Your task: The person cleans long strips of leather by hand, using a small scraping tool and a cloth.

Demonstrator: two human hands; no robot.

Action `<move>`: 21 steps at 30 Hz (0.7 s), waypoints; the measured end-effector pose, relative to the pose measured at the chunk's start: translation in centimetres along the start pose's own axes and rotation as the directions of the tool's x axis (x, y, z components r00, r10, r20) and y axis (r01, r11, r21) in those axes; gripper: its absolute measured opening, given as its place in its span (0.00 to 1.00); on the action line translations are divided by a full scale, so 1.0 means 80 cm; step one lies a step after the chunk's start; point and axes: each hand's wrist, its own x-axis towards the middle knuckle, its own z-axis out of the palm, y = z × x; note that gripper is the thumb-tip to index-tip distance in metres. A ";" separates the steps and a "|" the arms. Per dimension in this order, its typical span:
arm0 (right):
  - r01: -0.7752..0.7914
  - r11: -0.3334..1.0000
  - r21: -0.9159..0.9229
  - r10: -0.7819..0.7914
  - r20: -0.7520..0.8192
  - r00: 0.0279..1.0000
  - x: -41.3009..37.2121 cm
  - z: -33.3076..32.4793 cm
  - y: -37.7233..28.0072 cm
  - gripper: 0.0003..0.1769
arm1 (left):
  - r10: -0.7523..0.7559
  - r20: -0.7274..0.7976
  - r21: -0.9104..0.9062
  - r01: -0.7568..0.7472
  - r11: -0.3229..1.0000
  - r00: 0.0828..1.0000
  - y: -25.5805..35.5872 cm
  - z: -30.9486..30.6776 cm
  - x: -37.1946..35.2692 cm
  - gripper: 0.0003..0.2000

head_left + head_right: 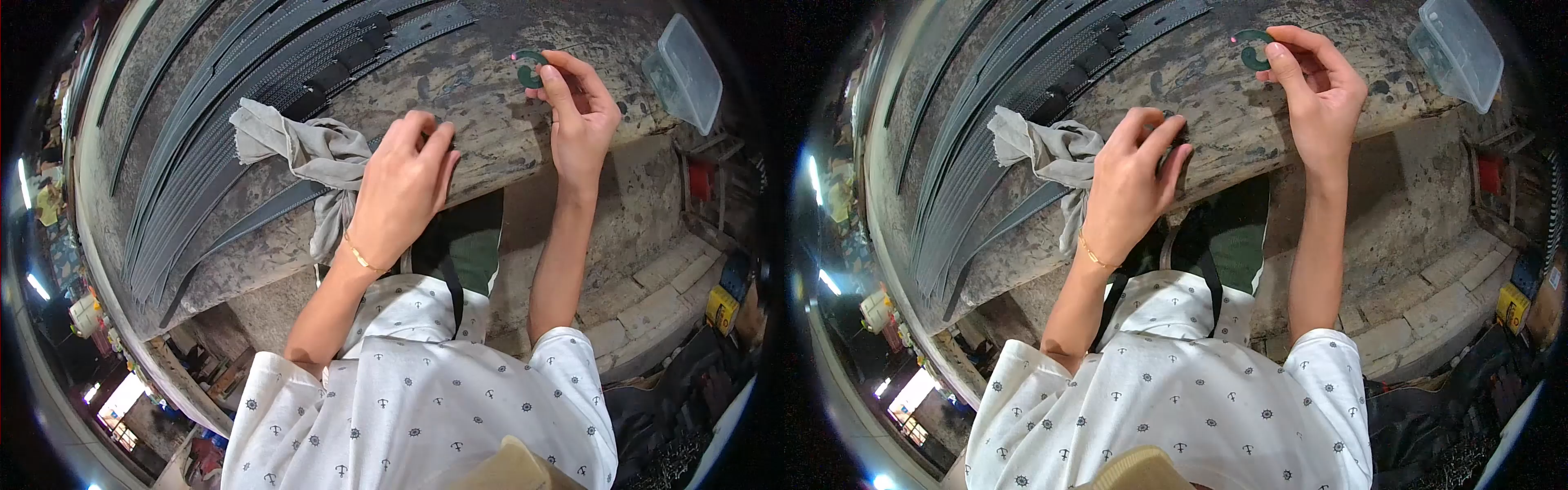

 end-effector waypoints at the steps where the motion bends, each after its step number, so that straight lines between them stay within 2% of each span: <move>1: -0.003 1.000 -0.011 0.003 0.002 1.000 0.001 0.000 -0.001 0.10 | 0.022 0.048 0.037 -0.024 0.999 0.999 0.000 0.000 0.002 0.11; 2: 0.000 1.000 -0.010 0.000 0.004 1.000 0.001 0.000 0.000 0.10 | 0.024 0.045 0.038 -0.026 0.999 0.999 -0.003 -0.001 0.004 0.11; 4: 0.009 1.000 0.010 -0.009 0.007 1.000 0.001 -0.001 0.001 0.10 | 0.121 0.084 0.079 -0.128 0.989 0.989 -0.009 -0.002 0.005 0.09; 8: -0.011 0.997 0.070 0.011 0.004 1.000 -0.001 0.001 -0.002 0.10 | 0.156 0.034 0.068 -0.158 0.985 0.987 -0.014 0.004 0.000 0.07; 10: -0.114 0.993 0.030 0.116 -0.069 0.991 -0.010 0.007 -0.011 0.09 | 0.126 -0.083 0.053 -0.122 0.991 0.989 -0.012 0.009 -0.004 0.08; 11: -0.117 0.993 0.028 0.119 -0.071 0.990 -0.017 0.011 -0.016 0.09 | 0.125 -0.080 0.050 -0.121 0.991 0.989 -0.012 0.010 -0.005 0.08; 13: -0.233 0.972 -0.005 0.233 -0.043 0.972 -0.035 0.018 -0.026 0.09 | 0.089 -0.105 0.046 -0.085 0.995 0.990 -0.011 0.012 -0.008 0.08; 15: -0.257 0.966 -0.010 0.256 -0.042 0.966 -0.052 0.026 -0.035 0.09 | 0.072 -0.117 0.033 -0.069 0.997 0.990 -0.011 0.014 -0.009 0.09; 18: -0.272 0.941 -0.201 0.283 0.030 0.959 -0.068 0.038 -0.044 0.06 | 0.034 -0.131 -0.011 -0.036 0.999 0.991 -0.013 0.016 -0.012 0.09; 19: -0.143 0.944 -0.296 0.178 0.093 0.980 -0.067 0.037 -0.039 0.05 | 0.012 -0.137 -0.043 -0.019 0.999 0.991 -0.013 0.016 -0.013 0.09; 21: -0.147 0.919 -0.365 0.212 0.145 0.966 -0.067 0.038 -0.046 0.05 | -0.012 -0.136 -0.069 0.002 0.998 0.991 -0.013 0.015 -0.014 0.09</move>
